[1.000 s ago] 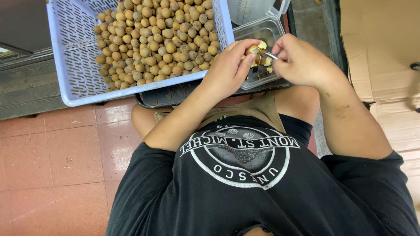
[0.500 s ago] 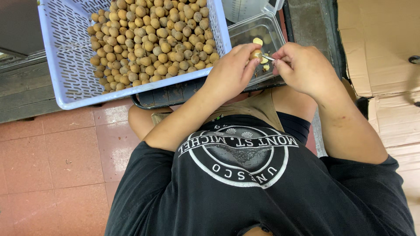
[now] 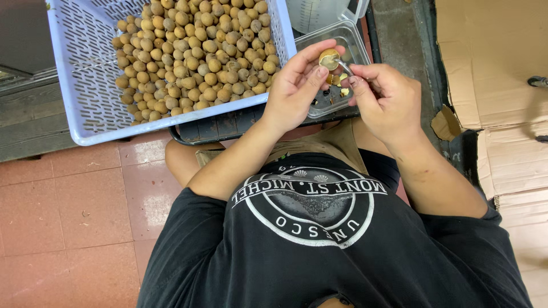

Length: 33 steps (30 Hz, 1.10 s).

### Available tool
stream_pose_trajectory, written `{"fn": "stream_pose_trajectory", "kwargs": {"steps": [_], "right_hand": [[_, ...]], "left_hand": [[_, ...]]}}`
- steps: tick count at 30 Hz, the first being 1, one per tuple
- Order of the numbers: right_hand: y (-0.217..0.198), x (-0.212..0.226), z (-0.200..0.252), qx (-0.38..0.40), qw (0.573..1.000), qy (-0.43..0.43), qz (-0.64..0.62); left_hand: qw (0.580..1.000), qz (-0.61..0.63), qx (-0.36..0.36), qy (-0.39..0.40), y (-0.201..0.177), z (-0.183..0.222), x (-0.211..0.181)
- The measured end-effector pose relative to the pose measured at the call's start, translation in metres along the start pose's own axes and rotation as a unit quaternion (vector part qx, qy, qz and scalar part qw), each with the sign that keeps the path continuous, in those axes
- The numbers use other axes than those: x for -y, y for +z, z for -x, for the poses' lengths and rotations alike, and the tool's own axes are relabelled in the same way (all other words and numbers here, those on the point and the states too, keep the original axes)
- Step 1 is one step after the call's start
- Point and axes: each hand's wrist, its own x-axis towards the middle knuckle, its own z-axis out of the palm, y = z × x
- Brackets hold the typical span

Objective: The person sits on the floor and peels small brown nuts one by one using a small metal tool. They remove the outer shell and place the peeled nut into a clear plastic container while discarding the shells into a separate tray.

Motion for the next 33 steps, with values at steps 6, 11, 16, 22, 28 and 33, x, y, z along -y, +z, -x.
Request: {"fn": "stream_pose_trajectory", "kwargs": {"steps": [6,11,16,22,28,33], "right_hand": [[0.011,0.011,-0.004,-0.005,0.998,0.046,-0.048],[0.009,0.023,-0.003,-0.006,0.983,-0.069,0.169],[0.006,0.033,-0.009,0.015,0.932,-0.151,0.330],[-0.001,0.045,-0.014,0.062,0.886,-0.194,0.417],[-0.009,0.053,-0.023,0.135,0.870,-0.192,0.434],[-0.014,0.046,-0.035,0.122,0.920,-0.127,0.349]], "left_hand": [[0.999,-0.012,-0.006,0.035,0.003,0.003,-0.002],[0.984,-0.163,-0.032,0.066,0.009,0.002,-0.016],[0.889,-0.445,-0.021,0.106,0.007,-0.001,-0.032],[0.851,-0.503,0.051,0.141,-0.014,-0.012,-0.020],[0.905,-0.314,0.130,-0.256,-0.034,-0.034,-0.021],[0.882,-0.460,0.033,0.092,-0.011,-0.018,-0.032]]}}
